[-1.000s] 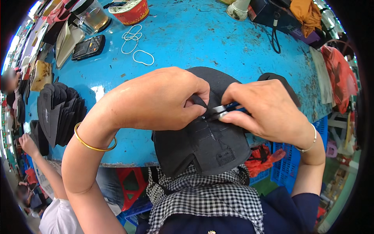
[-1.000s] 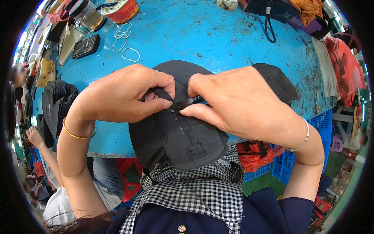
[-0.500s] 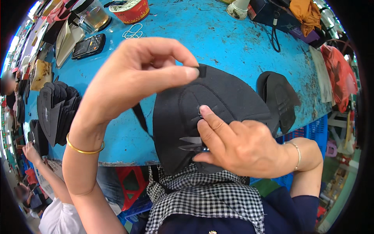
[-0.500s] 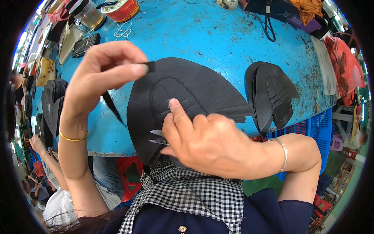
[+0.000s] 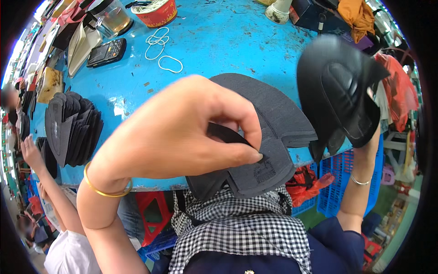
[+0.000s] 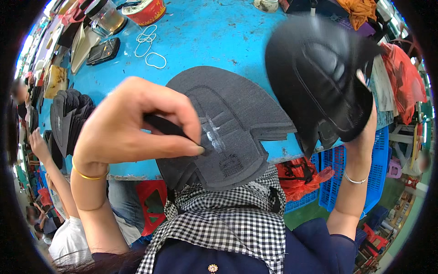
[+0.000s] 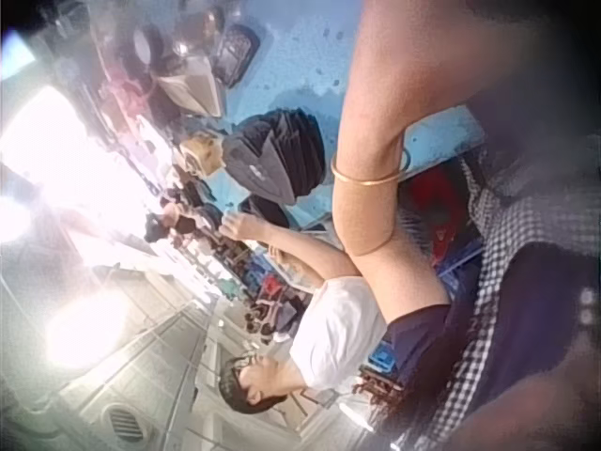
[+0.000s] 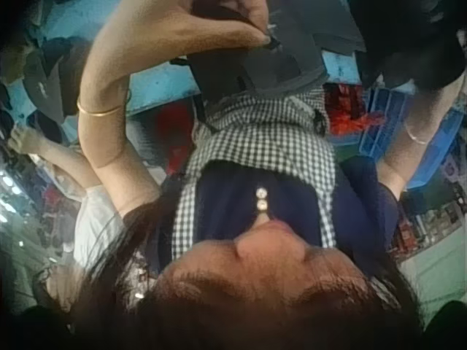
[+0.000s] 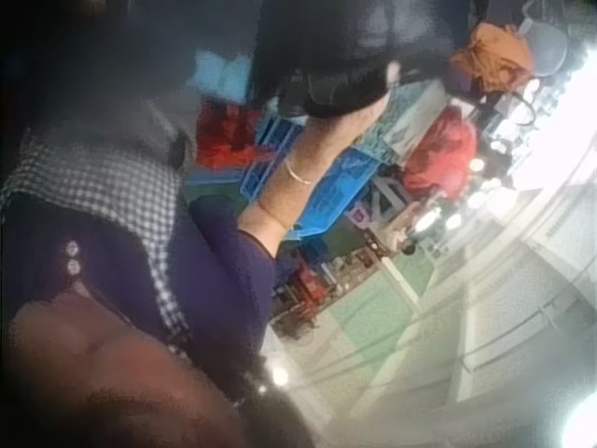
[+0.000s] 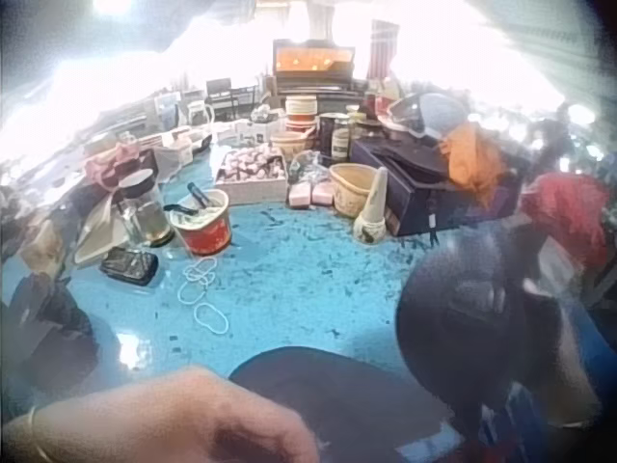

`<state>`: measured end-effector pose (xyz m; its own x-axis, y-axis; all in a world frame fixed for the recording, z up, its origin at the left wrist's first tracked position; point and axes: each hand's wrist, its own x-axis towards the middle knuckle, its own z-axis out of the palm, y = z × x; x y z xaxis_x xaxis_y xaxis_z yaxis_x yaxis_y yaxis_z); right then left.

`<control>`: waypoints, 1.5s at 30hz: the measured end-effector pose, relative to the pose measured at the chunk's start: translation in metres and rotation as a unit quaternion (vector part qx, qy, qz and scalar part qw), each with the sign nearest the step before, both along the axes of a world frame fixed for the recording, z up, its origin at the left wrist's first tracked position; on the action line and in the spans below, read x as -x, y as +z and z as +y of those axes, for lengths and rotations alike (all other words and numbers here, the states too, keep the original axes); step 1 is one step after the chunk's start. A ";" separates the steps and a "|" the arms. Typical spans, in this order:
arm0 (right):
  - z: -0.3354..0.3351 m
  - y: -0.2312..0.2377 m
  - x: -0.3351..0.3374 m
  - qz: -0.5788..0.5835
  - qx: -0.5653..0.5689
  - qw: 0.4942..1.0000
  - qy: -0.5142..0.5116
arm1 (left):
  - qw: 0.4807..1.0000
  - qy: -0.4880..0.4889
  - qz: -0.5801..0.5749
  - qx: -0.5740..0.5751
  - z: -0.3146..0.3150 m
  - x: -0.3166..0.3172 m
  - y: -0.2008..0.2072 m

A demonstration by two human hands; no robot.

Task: The person trims excess material from black shoe components using scissors.

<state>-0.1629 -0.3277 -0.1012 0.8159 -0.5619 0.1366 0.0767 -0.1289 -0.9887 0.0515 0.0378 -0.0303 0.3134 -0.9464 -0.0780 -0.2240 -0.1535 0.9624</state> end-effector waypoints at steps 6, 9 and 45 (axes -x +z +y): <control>-0.019 -0.020 0.015 0.199 0.074 0.969 -0.123 | 0.981 -0.078 -0.105 -0.142 -0.022 -0.006 -0.019; -0.005 -0.002 0.011 0.183 0.083 0.979 -0.038 | 0.972 -0.074 -0.178 -0.131 -0.023 -0.008 -0.032; 0.137 0.036 -0.122 0.043 0.529 0.758 0.380 | 0.954 -0.121 -0.235 -0.142 -0.018 -0.034 -0.022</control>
<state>-0.0410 -0.1904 -0.0655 0.8804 0.4609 0.1117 0.4674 -0.8037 -0.3683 0.0856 0.0195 -0.0525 0.1526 -0.9572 -0.2460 -0.6824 -0.2821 0.6744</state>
